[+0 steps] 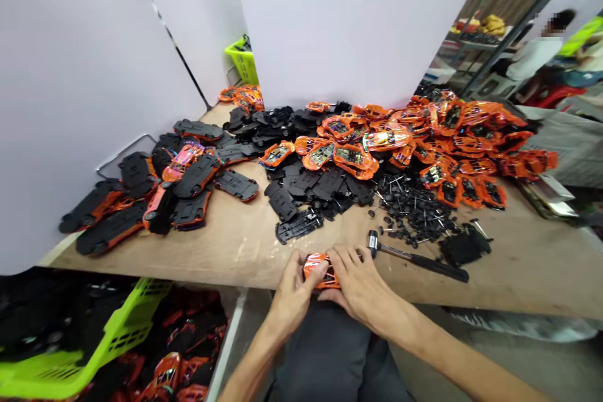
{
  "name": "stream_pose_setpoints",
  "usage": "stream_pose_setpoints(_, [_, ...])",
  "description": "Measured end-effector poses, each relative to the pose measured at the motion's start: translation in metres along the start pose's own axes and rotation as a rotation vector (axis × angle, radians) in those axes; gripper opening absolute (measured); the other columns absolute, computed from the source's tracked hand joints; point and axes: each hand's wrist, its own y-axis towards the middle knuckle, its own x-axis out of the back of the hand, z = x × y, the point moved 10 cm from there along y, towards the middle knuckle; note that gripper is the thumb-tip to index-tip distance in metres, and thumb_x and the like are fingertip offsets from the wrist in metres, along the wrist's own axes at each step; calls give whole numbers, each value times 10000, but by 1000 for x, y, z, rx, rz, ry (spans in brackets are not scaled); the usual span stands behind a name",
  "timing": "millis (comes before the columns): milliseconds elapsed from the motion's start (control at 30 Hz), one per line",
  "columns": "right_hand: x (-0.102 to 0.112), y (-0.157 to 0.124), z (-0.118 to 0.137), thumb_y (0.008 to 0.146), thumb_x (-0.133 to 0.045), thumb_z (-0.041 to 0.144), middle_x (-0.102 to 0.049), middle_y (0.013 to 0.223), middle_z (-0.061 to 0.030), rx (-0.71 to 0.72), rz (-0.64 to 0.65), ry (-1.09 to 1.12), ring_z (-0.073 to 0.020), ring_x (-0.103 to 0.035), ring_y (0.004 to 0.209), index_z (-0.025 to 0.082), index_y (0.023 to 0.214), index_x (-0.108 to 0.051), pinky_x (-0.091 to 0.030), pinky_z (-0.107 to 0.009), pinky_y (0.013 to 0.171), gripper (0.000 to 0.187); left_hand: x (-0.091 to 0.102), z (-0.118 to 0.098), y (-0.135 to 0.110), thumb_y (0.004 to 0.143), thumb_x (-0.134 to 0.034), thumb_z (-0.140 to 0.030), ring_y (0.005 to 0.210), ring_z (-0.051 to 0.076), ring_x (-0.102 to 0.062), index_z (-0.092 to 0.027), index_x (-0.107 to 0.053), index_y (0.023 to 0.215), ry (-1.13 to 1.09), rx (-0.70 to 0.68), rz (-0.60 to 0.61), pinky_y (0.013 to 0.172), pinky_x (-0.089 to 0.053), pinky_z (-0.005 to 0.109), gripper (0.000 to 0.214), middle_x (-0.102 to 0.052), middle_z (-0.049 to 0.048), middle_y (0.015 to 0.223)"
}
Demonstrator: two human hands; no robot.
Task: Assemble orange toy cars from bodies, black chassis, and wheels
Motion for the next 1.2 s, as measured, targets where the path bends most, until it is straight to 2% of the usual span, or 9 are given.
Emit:
stream_pose_setpoints(100, [37,-14,-20,959,-659,579,-564,1477,-186,-84,-103,186,-386,-516,1379,242,1520,-429,-367,-627,1175,694,-6,-7,-7,766,-863,-510,902,204,-630,-223,-531,944,-111,0,76,845,-531,322,474,-672,24,937])
stream_pose_setpoints(167, [53,-32,-45,1003,-613,540,-593,1432,-148,-218,-216,381,-337,-547,1352,268,1454,-500,-446,-512,1139,540,-17,-13,-11,777,-862,-482,924,219,-664,-225,-568,1019,-112,-2,177,857,-539,323,459,-705,43,989])
stream_pose_setpoints(267, [46,-56,-70,1013,-611,493,-679,1231,-86,-347,-283,677,-270,-655,1170,266,1252,-623,-546,-362,1003,330,-42,-23,-12,852,-795,-453,1019,252,-684,-216,-671,1121,59,-63,352,909,-535,319,379,-739,73,1071])
stream_pose_setpoints(367, [34,-67,-81,985,-662,460,-686,1169,-64,-367,-310,793,-252,-662,1131,254,1169,-644,-539,-338,996,276,-64,-26,-9,902,-741,-413,1157,283,-669,-226,-726,1209,249,-140,437,1025,-502,348,361,-749,85,1205])
stream_pose_setpoints(633, [30,-60,-88,953,-709,402,-670,1094,-39,-371,-241,890,-220,-650,1021,253,1134,-666,-529,-306,914,238,-66,-23,-7,887,-748,-387,950,281,-740,-211,-805,1051,402,-287,194,911,-547,350,247,-810,86,1049])
stream_pose_setpoints(767, [33,-58,-90,932,-739,366,-685,1051,-32,-394,-308,894,-217,-652,988,246,1065,-700,-515,-309,895,184,-71,-34,-8,948,-677,-367,941,266,-745,-228,-786,1139,514,-358,266,877,-538,323,261,-806,87,1078])
stream_pose_setpoints(900, [32,-59,-91,945,-730,380,-707,1047,-35,-384,-330,862,-220,-667,988,244,1068,-710,-524,-324,900,184,-95,-49,-9,888,-743,-439,835,267,-702,-248,-772,1080,762,-440,435,818,-515,325,272,-774,91,937])
stream_pose_setpoints(1033, [25,-66,-97,907,-772,400,-719,1082,-33,-382,-325,900,-220,-695,991,247,1144,-678,-563,-327,889,297,-114,-49,-6,878,-729,-456,834,298,-670,-229,-723,970,1053,-515,335,802,-499,348,245,-723,107,882])
stream_pose_setpoints(1200, [35,-83,-98,908,-755,301,-756,1065,-57,-410,-519,737,-255,-713,1002,243,1088,-709,-574,-393,921,196,-117,-40,-13,909,-690,-468,817,303,-658,-244,-711,879,1012,-552,227,814,-474,361,227,-711,123,828])
